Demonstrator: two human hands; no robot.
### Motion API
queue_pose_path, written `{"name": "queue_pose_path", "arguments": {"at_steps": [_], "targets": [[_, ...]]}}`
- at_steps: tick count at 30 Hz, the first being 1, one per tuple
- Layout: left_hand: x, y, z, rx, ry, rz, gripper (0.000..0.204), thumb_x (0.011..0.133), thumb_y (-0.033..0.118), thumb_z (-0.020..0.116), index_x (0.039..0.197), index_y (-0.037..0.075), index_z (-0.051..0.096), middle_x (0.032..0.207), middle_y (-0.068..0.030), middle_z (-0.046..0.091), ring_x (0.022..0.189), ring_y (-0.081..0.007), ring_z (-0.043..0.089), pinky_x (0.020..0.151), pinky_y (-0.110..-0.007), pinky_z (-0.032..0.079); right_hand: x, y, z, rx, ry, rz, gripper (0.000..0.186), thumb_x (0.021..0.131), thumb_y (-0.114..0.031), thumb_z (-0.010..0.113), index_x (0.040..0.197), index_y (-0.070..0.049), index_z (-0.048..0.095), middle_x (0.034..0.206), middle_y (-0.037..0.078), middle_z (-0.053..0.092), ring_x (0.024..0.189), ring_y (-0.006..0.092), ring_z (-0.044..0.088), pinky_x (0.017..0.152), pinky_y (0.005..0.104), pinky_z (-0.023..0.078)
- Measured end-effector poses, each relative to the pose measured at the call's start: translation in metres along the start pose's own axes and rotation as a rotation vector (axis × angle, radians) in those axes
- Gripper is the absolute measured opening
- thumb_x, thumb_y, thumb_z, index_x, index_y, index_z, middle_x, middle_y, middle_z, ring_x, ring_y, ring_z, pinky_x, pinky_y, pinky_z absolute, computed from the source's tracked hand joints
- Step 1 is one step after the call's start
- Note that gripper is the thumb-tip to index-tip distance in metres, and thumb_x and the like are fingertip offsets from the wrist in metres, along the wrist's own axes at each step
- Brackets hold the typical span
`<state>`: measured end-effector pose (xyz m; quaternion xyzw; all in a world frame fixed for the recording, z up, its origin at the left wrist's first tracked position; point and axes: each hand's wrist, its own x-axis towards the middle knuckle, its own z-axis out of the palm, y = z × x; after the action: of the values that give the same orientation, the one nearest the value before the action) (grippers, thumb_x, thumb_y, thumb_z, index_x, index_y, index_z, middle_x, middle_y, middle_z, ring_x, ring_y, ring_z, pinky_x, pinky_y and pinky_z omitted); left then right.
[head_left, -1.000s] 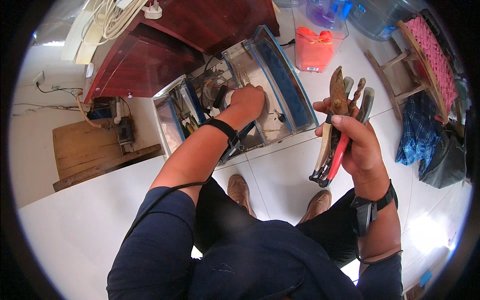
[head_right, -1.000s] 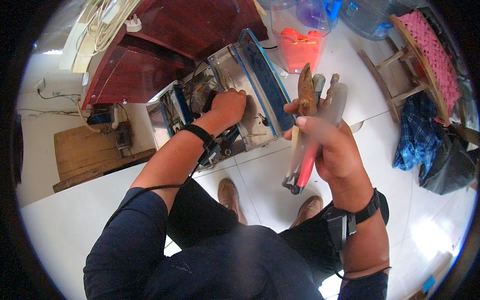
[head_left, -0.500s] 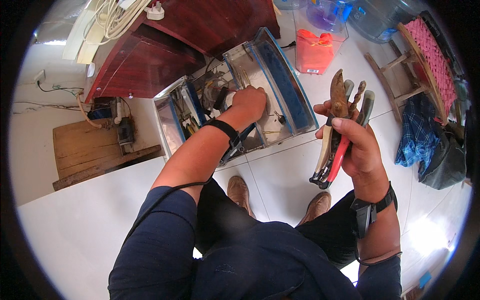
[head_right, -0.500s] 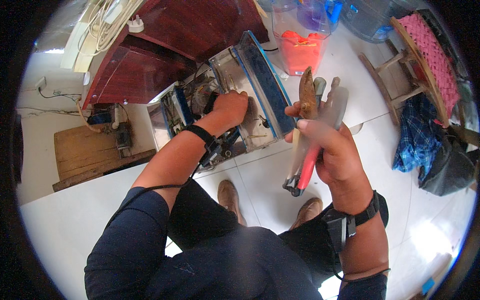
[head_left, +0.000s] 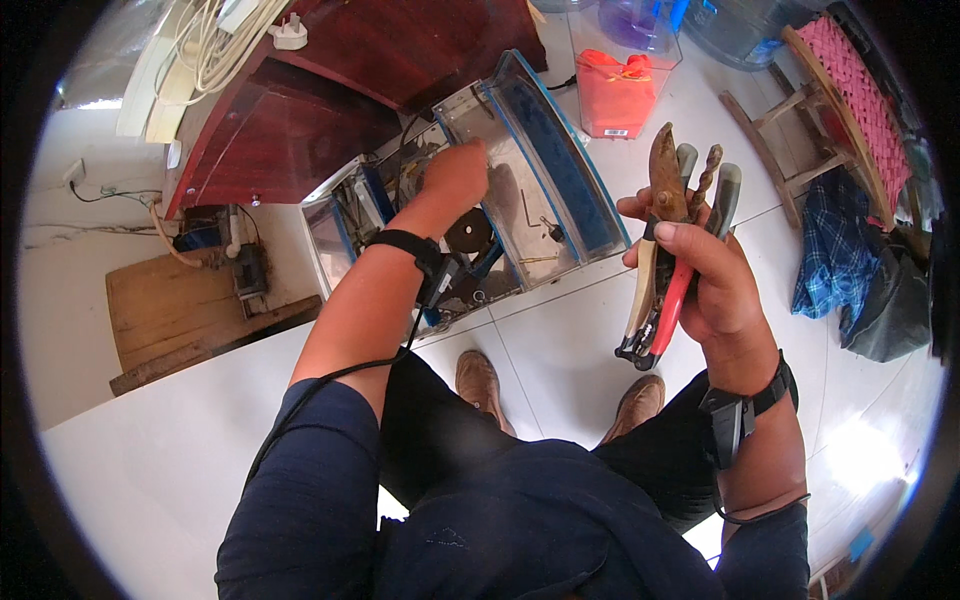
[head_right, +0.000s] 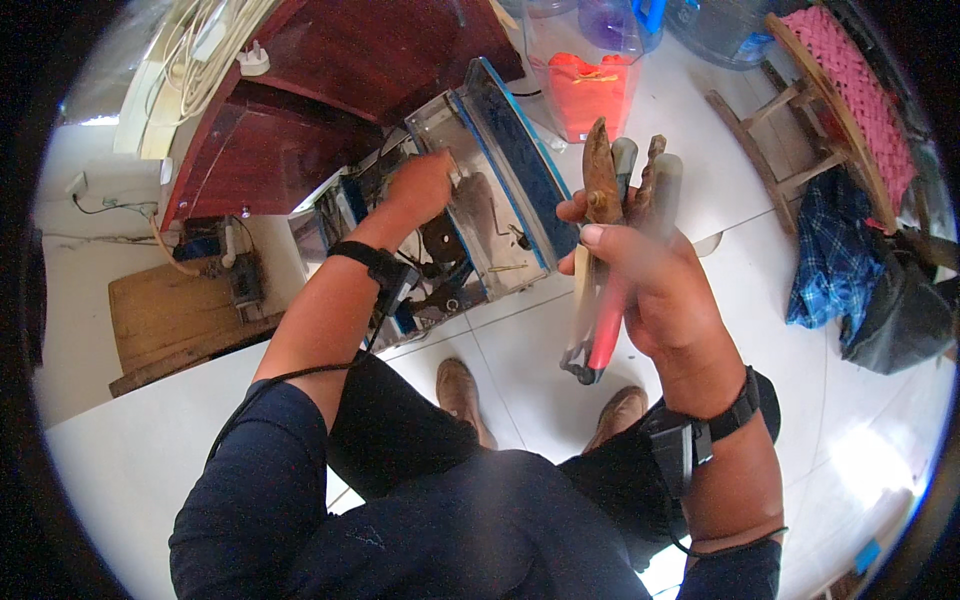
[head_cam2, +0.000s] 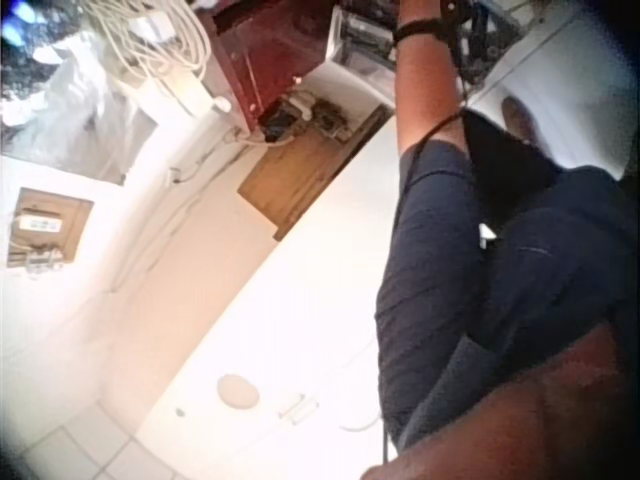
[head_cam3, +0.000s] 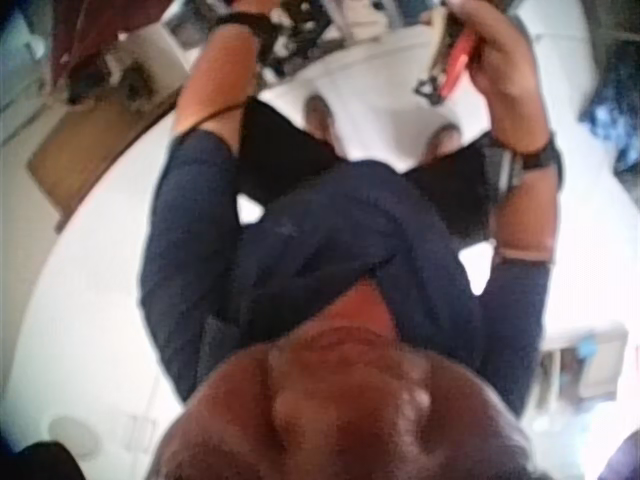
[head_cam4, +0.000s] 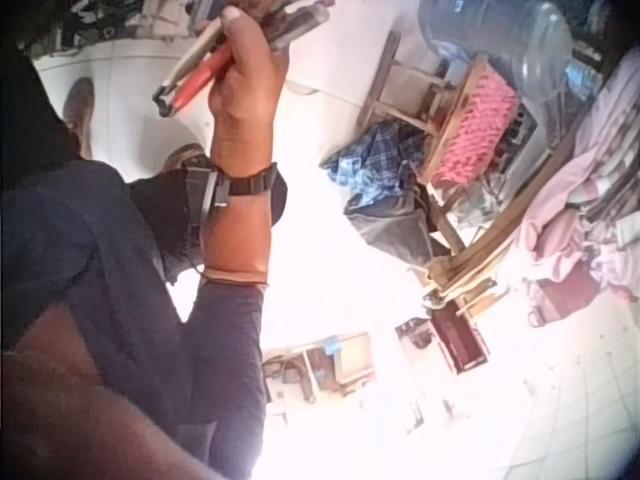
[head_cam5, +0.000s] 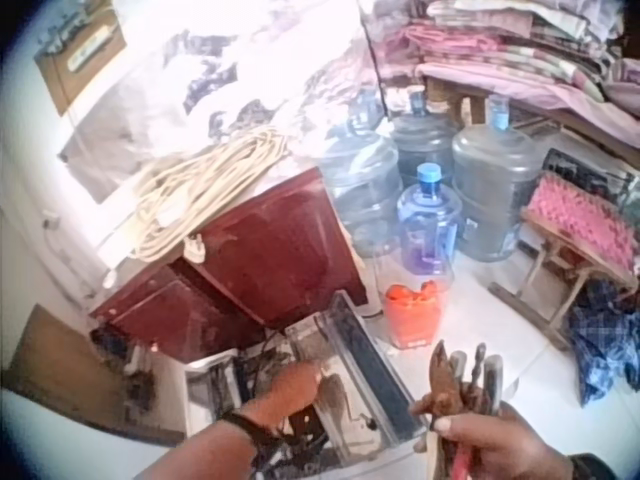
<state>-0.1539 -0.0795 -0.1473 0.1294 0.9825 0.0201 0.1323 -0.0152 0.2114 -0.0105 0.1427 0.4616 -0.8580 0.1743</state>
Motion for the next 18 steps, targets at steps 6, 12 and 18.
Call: {"name": "queue_pose_path", "arguments": {"at_steps": [6, 12, 18], "targets": [[0.001, -0.02, -0.011, -0.572, -0.041, -0.129, 0.018, 0.086, 0.004, 0.047, 0.101, -0.002, 0.055, 0.087, -0.0199, 0.064, 0.078, -0.0337, 0.066, 0.07, -0.044, 0.053, 0.005, 0.001, 0.002, 0.014, -0.007, -0.001, 0.045, 0.08, -0.014, 0.063, 0.119, 0.004, 0.053, 0.109, 0.013, 0.06, 0.08, 0.0196, 0.062, 0.076, 0.0321, 0.051], [-0.009, -0.013, -0.041, -0.877, -0.025, -0.147, 0.017, 0.09, 0.003, 0.044, 0.104, -0.001, 0.052, 0.087, -0.0116, 0.063, 0.066, -0.0179, 0.066, 0.061, -0.033, 0.052, 0.009, 0.004, 0.003, -0.015, -0.014, 0.007, 0.048, 0.081, -0.016, 0.062, 0.123, 0.004, 0.051, 0.113, 0.017, 0.06, 0.081, 0.0205, 0.064, 0.076, 0.0309, 0.052], [-0.019, -0.001, -0.073, -0.907, -0.045, -0.115, 0.016, 0.093, 0.005, 0.044, 0.108, 0.001, 0.049, 0.093, -0.009, 0.065, 0.071, -0.0136, 0.063, 0.06, -0.029, 0.048, 0.01, 0.005, 0.007, 0.022, 0.0, 0.023, 0.044, 0.08, -0.013, 0.064, 0.119, 0.004, 0.052, 0.109, 0.014, 0.06, 0.08, 0.0213, 0.063, 0.075, 0.033, 0.051]]}}
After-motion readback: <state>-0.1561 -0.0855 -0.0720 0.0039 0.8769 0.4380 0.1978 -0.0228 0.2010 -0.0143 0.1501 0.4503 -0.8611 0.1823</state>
